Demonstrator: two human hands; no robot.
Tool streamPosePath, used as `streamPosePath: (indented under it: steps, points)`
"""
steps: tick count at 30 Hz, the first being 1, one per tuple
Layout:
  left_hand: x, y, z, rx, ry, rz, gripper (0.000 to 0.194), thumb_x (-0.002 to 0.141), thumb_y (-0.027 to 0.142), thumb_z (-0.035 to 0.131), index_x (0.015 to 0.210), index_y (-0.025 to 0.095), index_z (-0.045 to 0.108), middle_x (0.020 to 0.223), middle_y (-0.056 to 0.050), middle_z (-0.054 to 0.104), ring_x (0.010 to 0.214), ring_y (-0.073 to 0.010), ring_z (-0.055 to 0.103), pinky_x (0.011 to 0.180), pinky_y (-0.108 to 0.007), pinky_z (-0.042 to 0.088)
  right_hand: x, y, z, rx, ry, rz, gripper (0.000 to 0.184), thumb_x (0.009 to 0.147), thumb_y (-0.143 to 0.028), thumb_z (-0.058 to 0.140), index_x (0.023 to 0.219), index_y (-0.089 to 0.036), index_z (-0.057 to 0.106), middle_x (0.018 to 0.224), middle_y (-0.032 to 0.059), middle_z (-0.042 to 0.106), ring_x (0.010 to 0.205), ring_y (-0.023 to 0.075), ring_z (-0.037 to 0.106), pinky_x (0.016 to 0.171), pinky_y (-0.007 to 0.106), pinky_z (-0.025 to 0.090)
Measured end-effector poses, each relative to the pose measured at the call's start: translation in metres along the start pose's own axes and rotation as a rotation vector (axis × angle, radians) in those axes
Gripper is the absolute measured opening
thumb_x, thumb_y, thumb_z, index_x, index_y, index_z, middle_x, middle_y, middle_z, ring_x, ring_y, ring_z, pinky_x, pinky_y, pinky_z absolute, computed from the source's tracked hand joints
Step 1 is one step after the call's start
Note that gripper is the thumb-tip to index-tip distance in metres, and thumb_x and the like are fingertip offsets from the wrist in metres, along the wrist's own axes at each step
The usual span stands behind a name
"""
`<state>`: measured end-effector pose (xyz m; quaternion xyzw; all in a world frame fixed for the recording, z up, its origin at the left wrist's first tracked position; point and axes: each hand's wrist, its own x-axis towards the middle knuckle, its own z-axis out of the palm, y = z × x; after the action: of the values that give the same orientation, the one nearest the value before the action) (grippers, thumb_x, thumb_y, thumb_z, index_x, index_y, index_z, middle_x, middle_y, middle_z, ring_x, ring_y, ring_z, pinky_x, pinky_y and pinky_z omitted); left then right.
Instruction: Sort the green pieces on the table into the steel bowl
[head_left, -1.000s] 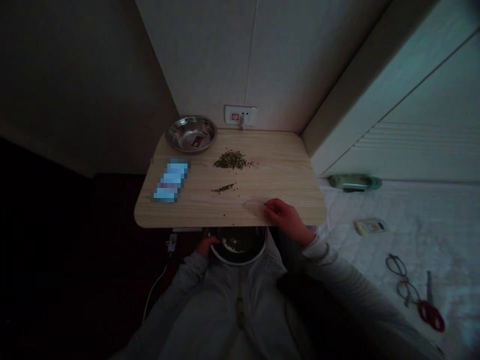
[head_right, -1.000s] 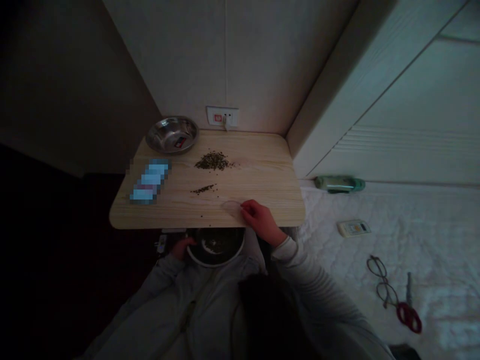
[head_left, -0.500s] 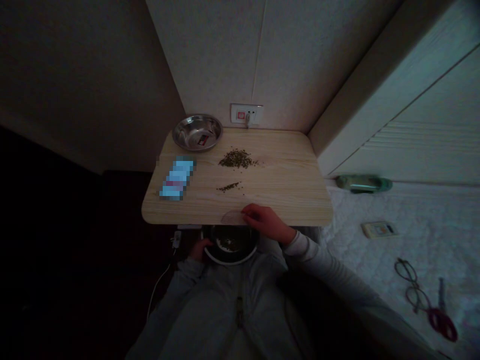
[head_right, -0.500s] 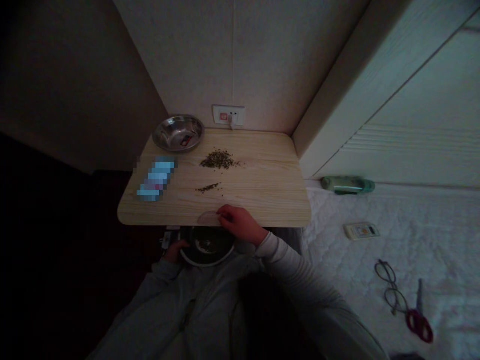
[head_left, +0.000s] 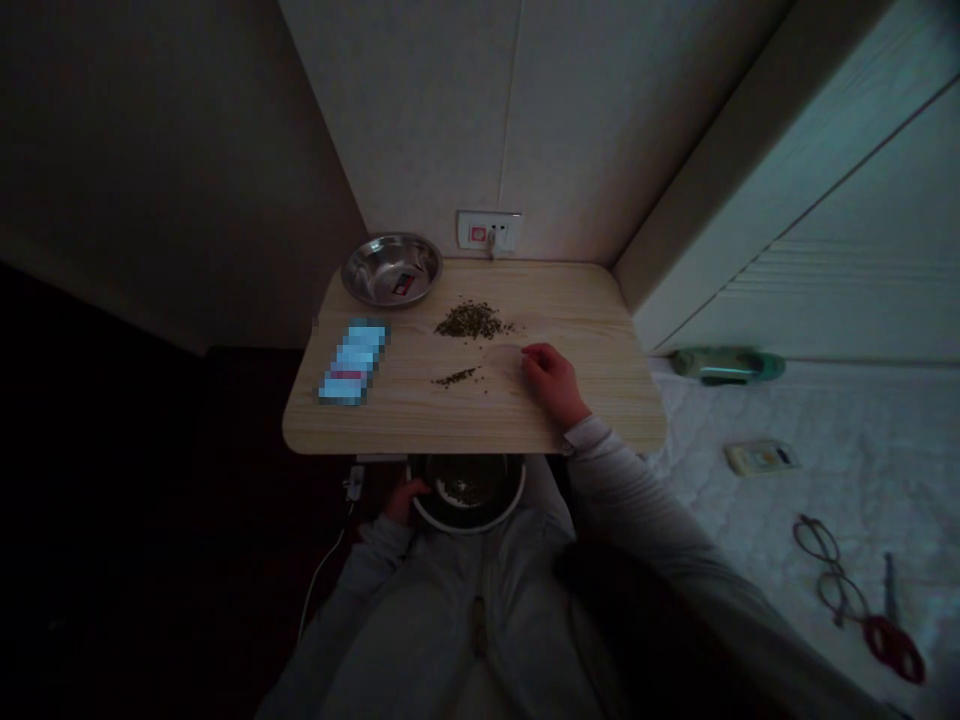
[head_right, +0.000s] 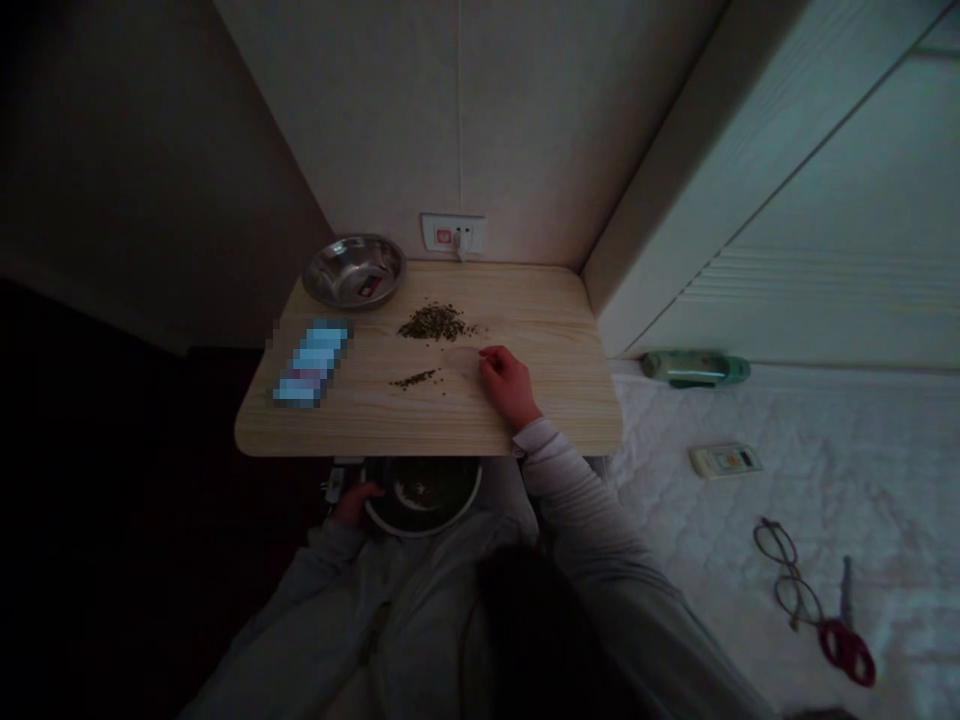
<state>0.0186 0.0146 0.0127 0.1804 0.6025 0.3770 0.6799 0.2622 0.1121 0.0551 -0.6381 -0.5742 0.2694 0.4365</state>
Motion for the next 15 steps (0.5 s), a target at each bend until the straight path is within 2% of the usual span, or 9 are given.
streamPosePath:
  steps: [7,15]
  points:
    - [0.0015,0.0012,0.0014,0.037,0.043,0.010,0.016,0.035,0.005,0.050,0.042,0.018,0.056,0.041,0.002,0.053,0.051,-0.0168,0.050,0.058,-0.031,0.038,0.0002,-0.0053,0.0070,-0.119,0.016,-0.008,0.025,0.071,-0.028,0.040,0.088,-0.017,0.054,0.065,0.0016,0.056,0.057,0.0121,0.048,0.055,0.024,0.036]
    - [0.0024,0.0060,0.0045,0.095,-0.003,-0.037,0.015,0.036,0.004,0.050,0.031,0.019,0.051,0.035,0.002,0.049,0.044,-0.0135,0.044,0.054,-0.030,0.037,-0.0025,-0.0021,0.0047,-0.086,-0.029,0.000,0.021,0.068,-0.025,0.042,0.082,-0.017,0.056,0.066,0.0004,0.056,0.057,0.0114,0.048,0.055,0.023,0.037]
